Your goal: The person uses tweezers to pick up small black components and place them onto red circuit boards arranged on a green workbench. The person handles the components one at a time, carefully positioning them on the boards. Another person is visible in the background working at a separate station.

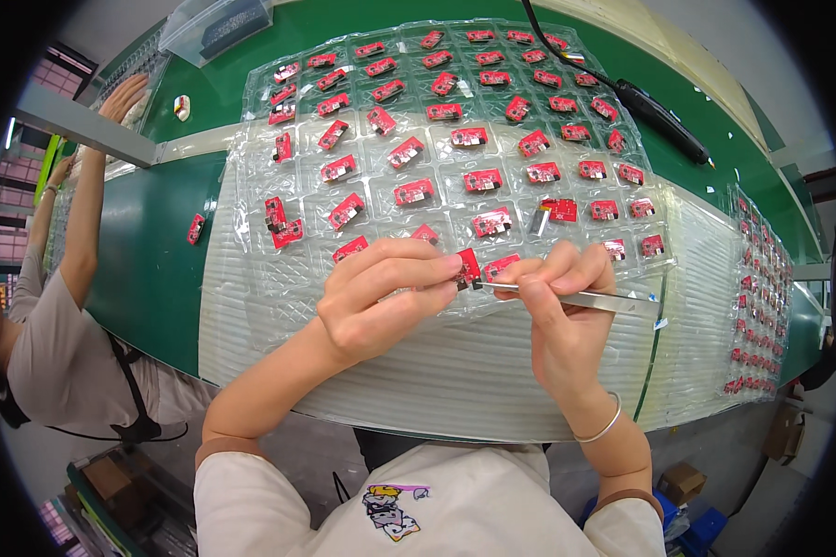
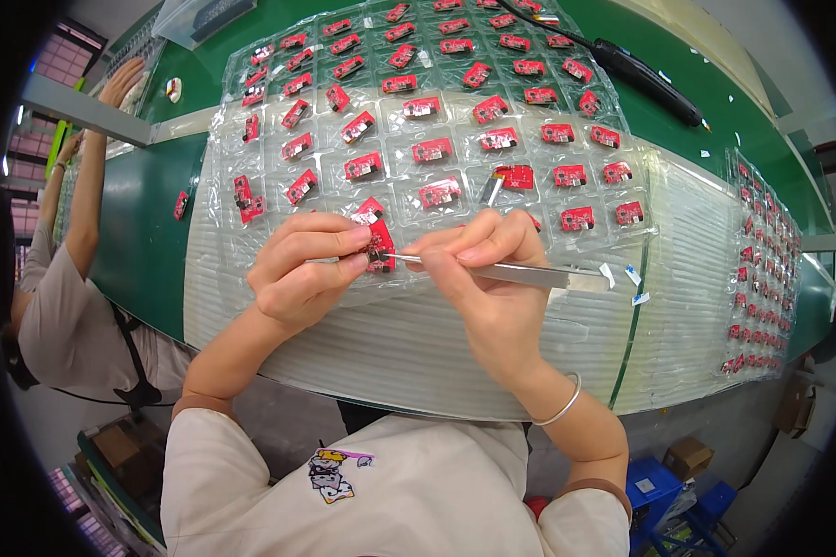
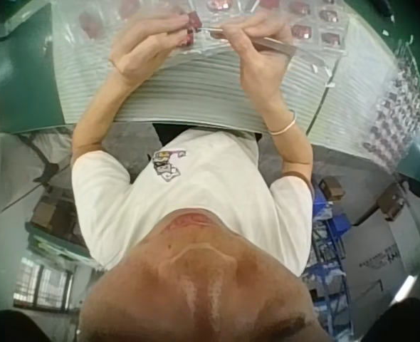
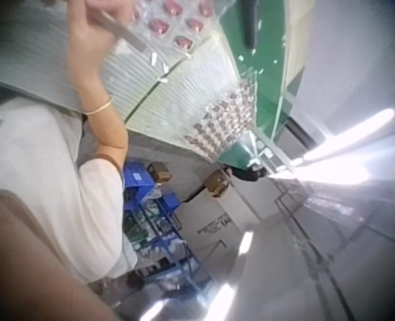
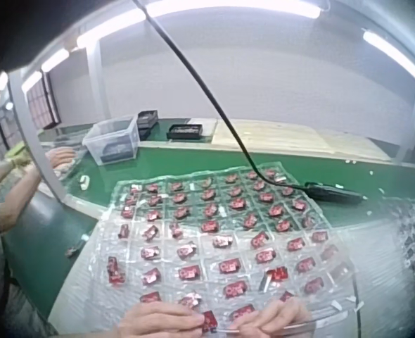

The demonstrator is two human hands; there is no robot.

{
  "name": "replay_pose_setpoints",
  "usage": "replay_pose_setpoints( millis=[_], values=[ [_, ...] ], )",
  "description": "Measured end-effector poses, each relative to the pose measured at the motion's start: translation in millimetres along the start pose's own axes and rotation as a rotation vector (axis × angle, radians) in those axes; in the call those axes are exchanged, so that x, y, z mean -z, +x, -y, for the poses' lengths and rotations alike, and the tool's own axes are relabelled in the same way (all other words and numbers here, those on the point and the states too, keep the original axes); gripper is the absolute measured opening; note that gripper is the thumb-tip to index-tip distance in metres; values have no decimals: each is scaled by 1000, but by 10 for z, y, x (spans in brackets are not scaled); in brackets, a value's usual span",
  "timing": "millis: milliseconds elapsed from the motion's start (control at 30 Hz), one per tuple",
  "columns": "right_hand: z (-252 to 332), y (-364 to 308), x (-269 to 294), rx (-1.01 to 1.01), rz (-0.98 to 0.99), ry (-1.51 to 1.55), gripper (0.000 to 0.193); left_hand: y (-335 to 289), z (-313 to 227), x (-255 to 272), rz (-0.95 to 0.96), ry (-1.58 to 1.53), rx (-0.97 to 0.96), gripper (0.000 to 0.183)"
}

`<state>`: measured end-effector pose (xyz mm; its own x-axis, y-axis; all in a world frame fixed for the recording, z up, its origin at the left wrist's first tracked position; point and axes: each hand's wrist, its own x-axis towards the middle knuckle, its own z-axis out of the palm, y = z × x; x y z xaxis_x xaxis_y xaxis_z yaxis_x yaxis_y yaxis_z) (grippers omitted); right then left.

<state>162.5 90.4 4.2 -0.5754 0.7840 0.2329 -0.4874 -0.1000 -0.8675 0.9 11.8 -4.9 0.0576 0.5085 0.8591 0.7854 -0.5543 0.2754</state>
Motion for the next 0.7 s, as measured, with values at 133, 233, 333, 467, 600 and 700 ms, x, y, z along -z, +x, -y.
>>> replay_pose_setpoints(
  millis=[133, 233, 333, 467, 600, 700],
  values=[
    [-11, -1, 9, -23, 14, -10, 25, -18, -7, -7, -2, -8, -11, 17],
    [-6, 1, 3, -27, 18, -13, 25, -21, -1, -4, 0, -13, -12, 17],
    [-12, 2, 10, -21, 26, -10, 25, -15, -4, -6, -7, -23, 0, 17],
    [-5, 14, 12, -30, 30, -9, 26, -29, -9, -11, -24, -54, 38, 17],
    [-16, 17, 20, -20, 44, -7, 26, -30, -8, -9, -37, -68, 55, 17],
    [-13, 18, 15, -9, 53, -11, 27, -31, -7, -9, -38, -74, 60, 17]
  ],
)
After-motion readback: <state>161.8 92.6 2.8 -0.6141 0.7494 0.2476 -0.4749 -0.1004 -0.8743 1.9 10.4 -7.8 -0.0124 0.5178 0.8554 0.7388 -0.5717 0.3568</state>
